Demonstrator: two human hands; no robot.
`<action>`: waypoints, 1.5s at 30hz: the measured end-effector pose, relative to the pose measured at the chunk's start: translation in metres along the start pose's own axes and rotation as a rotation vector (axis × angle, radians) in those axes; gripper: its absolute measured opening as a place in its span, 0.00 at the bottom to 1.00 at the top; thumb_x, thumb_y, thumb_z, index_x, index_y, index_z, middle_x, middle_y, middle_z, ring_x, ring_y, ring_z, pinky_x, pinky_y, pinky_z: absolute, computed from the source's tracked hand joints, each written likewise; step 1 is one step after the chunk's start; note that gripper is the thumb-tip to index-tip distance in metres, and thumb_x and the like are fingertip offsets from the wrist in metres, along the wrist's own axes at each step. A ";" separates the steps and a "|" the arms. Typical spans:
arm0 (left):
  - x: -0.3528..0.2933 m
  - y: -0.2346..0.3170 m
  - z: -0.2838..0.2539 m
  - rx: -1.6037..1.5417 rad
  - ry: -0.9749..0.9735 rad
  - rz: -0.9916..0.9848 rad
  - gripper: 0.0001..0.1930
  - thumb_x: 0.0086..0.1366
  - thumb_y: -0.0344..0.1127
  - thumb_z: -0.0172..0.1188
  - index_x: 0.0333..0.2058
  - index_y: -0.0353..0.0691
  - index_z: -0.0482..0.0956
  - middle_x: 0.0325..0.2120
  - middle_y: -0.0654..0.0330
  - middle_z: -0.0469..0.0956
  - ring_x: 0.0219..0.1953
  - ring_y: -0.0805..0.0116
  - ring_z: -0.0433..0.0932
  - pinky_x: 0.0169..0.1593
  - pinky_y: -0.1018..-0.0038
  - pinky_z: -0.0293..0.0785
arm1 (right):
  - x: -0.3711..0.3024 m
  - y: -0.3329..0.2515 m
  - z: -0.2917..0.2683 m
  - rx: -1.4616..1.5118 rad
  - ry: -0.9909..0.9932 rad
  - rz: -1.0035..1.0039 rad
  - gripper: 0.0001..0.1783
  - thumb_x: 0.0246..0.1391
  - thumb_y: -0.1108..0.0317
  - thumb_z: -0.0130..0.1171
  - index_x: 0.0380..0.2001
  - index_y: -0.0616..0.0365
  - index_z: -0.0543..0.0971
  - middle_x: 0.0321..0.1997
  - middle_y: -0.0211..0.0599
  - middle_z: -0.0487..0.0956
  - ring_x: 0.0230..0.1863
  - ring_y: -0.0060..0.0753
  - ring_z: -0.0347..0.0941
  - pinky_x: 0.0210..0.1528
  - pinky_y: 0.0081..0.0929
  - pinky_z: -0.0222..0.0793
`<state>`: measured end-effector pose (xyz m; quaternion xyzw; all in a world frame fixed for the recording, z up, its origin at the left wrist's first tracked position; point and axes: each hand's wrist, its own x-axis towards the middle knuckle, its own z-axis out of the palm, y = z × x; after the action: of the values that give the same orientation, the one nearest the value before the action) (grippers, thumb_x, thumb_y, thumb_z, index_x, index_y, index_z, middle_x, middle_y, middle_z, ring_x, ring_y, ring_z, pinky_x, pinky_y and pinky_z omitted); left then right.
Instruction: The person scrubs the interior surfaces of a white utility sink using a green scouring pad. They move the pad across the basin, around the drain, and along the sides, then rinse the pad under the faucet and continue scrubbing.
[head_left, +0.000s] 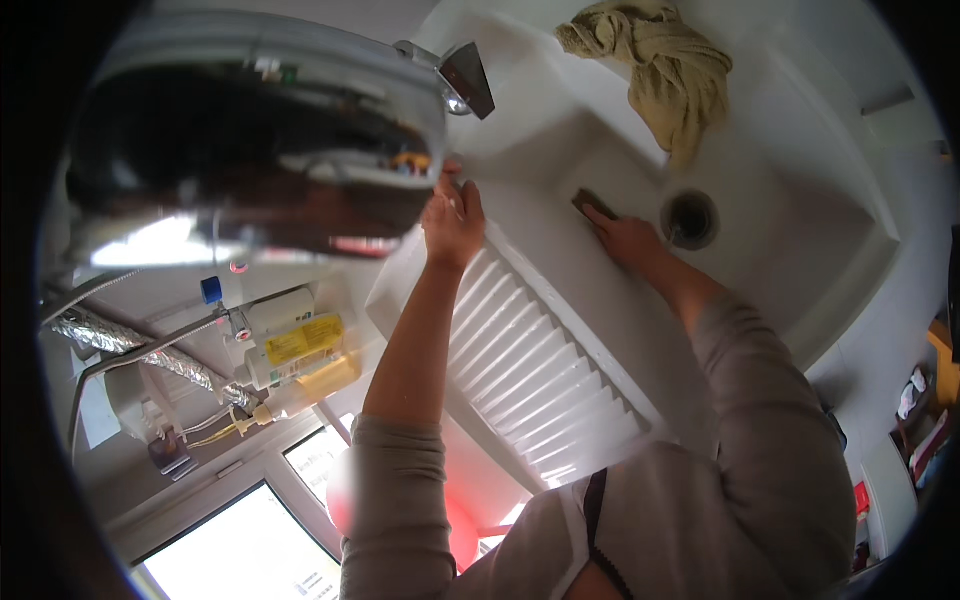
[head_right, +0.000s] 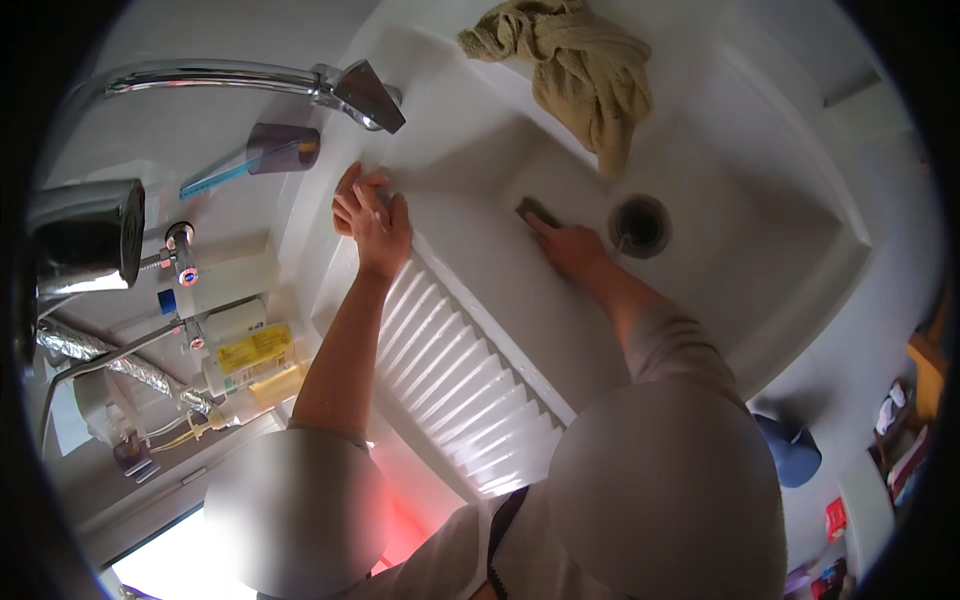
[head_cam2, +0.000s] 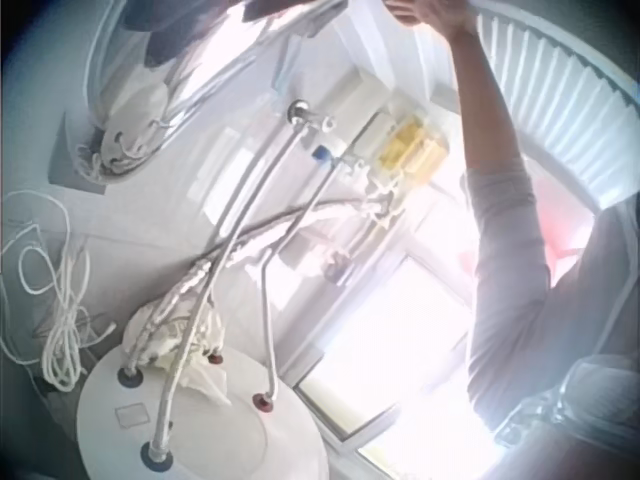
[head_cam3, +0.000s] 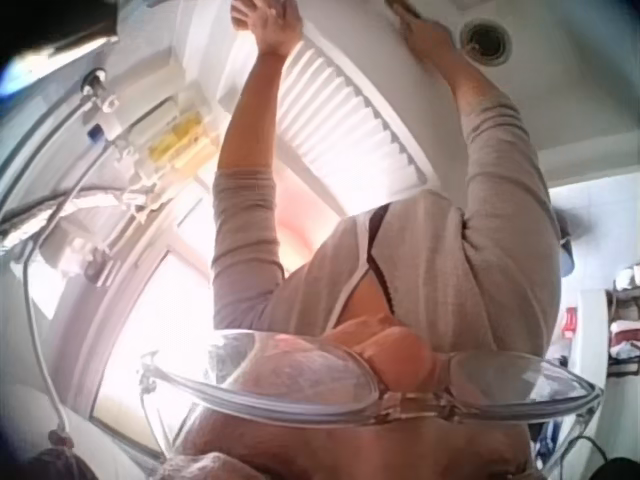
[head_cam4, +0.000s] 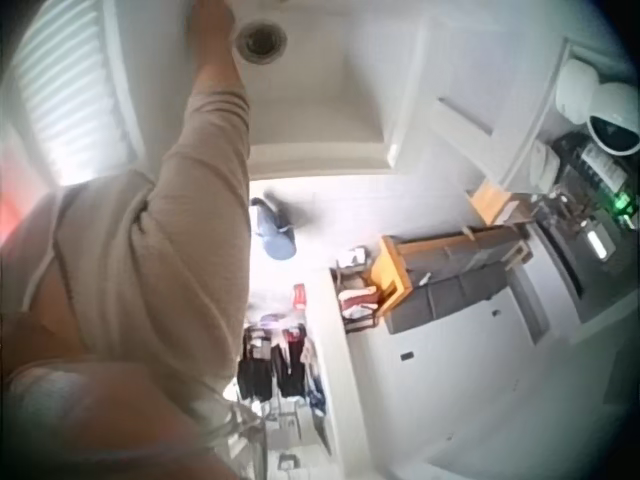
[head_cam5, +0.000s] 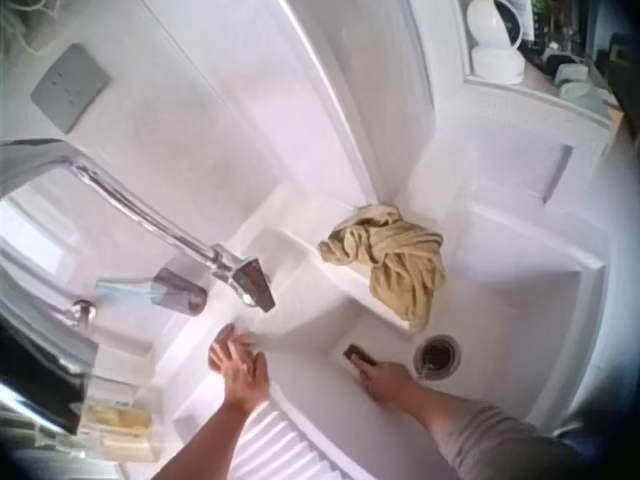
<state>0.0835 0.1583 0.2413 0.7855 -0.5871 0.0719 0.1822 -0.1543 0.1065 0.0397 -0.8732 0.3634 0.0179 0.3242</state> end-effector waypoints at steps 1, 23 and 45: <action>-0.003 -0.005 -0.002 0.032 0.014 0.014 0.18 0.55 0.32 0.57 0.45 0.44 0.66 0.59 0.54 0.56 0.57 0.51 0.53 0.57 0.55 0.46 | -0.012 0.001 -0.010 0.005 -0.052 -0.066 0.28 0.62 0.58 0.45 0.66 0.24 0.58 0.34 0.48 0.81 0.30 0.55 0.79 0.34 0.50 0.75; 0.010 0.005 0.001 0.058 -0.021 -0.025 0.17 0.56 0.33 0.55 0.45 0.47 0.66 0.59 0.52 0.57 0.59 0.50 0.53 0.57 0.54 0.46 | 0.019 0.007 -0.016 0.102 0.037 -0.112 0.25 0.61 0.59 0.46 0.62 0.32 0.65 0.30 0.51 0.80 0.29 0.55 0.77 0.33 0.50 0.73; 0.005 -0.001 0.001 0.078 0.003 -0.001 0.18 0.54 0.33 0.58 0.44 0.47 0.68 0.60 0.53 0.55 0.59 0.50 0.53 0.58 0.54 0.45 | -0.025 0.030 -0.037 -0.022 -0.102 -0.103 0.29 0.62 0.62 0.43 0.66 0.23 0.59 0.31 0.47 0.81 0.29 0.52 0.78 0.33 0.46 0.73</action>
<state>0.0863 0.1535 0.2415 0.7921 -0.5832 0.0958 0.1526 -0.1997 0.0844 0.0588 -0.8923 0.3007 0.0494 0.3332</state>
